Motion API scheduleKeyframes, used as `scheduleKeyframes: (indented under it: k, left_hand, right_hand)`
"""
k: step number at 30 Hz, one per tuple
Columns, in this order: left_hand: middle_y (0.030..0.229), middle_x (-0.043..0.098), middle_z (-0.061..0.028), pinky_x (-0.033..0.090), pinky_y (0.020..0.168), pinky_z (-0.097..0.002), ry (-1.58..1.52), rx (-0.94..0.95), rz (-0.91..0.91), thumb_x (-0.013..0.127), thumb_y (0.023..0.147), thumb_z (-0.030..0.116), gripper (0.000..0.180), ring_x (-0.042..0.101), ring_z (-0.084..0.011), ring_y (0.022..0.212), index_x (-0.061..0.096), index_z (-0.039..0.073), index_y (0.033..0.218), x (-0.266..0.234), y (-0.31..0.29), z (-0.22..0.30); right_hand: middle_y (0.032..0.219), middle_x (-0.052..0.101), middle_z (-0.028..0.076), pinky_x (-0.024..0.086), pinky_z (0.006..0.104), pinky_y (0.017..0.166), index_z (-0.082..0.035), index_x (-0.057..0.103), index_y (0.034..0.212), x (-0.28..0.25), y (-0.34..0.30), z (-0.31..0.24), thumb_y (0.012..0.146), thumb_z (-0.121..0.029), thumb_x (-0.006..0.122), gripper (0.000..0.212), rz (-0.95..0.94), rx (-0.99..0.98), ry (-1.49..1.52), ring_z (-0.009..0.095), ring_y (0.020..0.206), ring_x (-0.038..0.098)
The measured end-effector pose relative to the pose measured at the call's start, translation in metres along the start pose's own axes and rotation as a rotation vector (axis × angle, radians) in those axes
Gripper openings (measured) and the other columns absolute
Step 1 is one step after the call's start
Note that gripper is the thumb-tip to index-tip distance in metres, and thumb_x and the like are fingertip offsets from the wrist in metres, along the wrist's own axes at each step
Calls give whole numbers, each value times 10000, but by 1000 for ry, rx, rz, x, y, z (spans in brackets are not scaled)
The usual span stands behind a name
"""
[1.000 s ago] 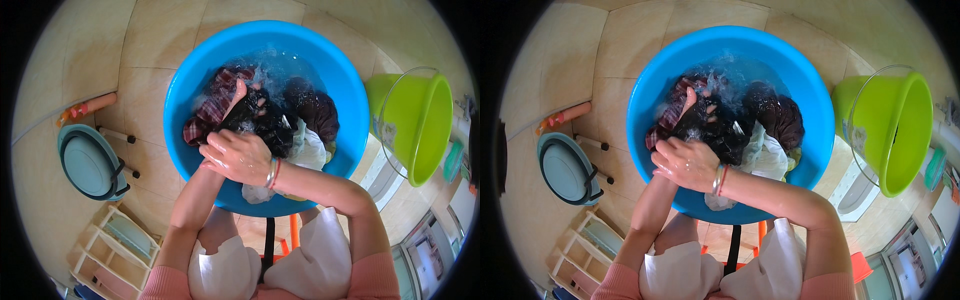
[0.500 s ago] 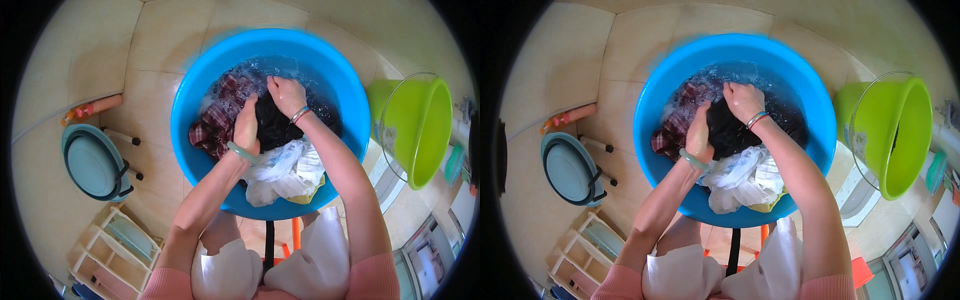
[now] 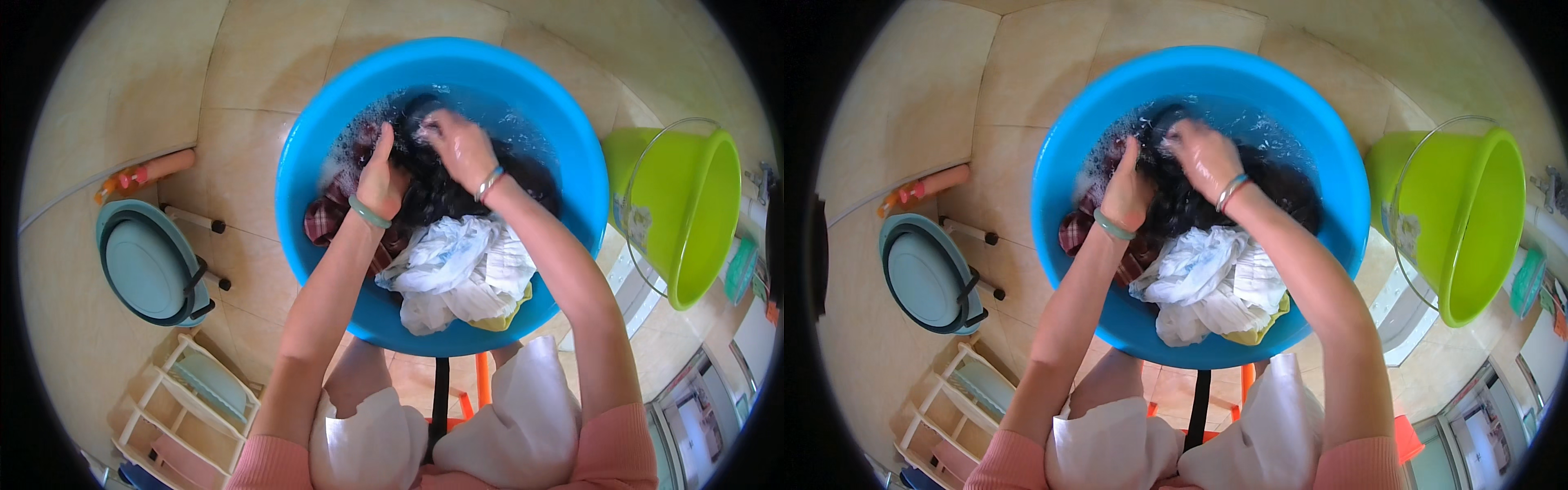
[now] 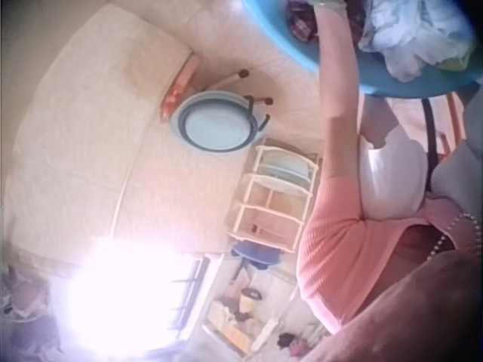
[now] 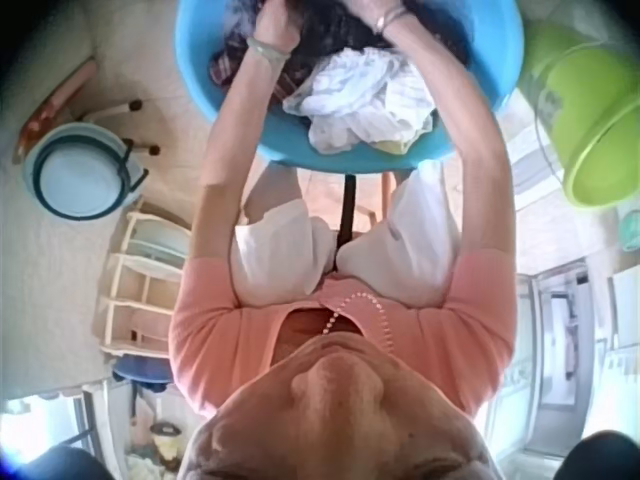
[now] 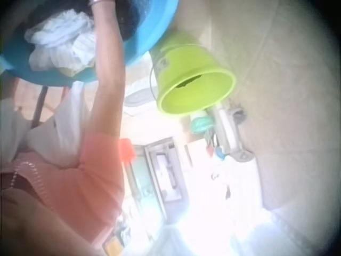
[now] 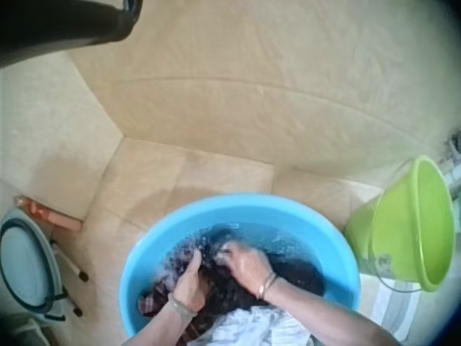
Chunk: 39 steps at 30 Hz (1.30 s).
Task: The person sits on a low stool and hand-washes a load of mixed-color clothes in a blue basin filled with soapy water. They repeatedly submerge, agitate, and wring out various garments, including a blue shirt, a white shirt, and a black garment, transferring some items to a green bucket.
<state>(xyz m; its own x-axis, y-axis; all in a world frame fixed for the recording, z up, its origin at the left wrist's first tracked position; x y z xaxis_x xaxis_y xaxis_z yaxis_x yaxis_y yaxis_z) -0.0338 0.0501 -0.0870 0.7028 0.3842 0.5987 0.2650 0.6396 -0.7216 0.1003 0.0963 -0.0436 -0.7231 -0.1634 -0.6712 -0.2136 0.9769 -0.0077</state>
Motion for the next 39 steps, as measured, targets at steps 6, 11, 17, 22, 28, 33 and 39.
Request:
scheduleKeyframes:
  k: [6,11,17,22,28,33,39]
  left_hand:
    - [1111,632,-55,506,895,-352,-42,-14,-54,567,972,467,410,597,-207,1020,563,128,1202,43,-29,5]
    - [866,592,12,468,643,-260,-9,-83,-47,547,928,597,445,546,-104,745,592,163,1011,45,-40,-1]
    - [1064,601,-7,460,802,-277,258,167,169,528,983,453,392,551,-118,941,603,103,1143,39,-48,11]
    - [1260,595,-28,425,981,-285,99,159,255,538,988,342,414,540,-145,1158,597,43,1268,58,-75,-8]
    - [1276,572,-54,371,1026,-286,689,277,113,600,975,329,417,500,-175,1187,564,49,1282,44,-95,57]
    - [1499,398,-156,320,1106,-421,1824,198,11,801,780,305,888,364,-335,1394,321,212,1520,36,-145,86]
    - [1285,608,-159,304,1130,-487,2187,715,-412,762,688,149,473,518,-308,1281,660,84,1145,122,-201,63]
  right_hand:
    - [812,480,40,526,316,575,-113,574,818,-18,-78,-142,825,-244,694,178,-103,-486,16,189,722,610]
    - [811,475,4,478,243,538,-132,569,742,-30,-61,-179,763,-301,747,246,110,-567,13,146,726,563]
    - [682,512,34,477,286,482,-116,549,673,-42,-43,-163,755,-184,760,236,266,-511,59,180,563,585]
    - [733,633,117,508,405,533,-88,612,718,-51,-10,-48,844,-242,673,208,252,-184,-110,317,651,635]
    - [677,596,108,450,424,655,-64,602,678,-96,-22,-11,876,-319,691,335,93,50,25,312,707,568]
    - [769,560,24,441,346,665,-106,600,679,-112,-59,-102,728,-272,799,263,105,-264,105,232,746,514]
    - [886,524,72,465,363,753,-62,589,906,-88,-103,-171,738,-59,702,203,7,-362,404,259,854,508]
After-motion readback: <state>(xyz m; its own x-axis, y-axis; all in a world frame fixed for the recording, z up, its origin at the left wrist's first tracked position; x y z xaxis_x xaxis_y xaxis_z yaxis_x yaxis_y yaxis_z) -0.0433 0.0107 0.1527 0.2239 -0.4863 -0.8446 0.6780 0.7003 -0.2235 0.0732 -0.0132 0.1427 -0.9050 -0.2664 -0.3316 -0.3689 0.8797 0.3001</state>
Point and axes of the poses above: each hand's wrist, its own y-axis towards the middle knuckle, its own x-axis out of the palm, z = x × y, the point moved 6 cm from there along y, towards the middle knuckle
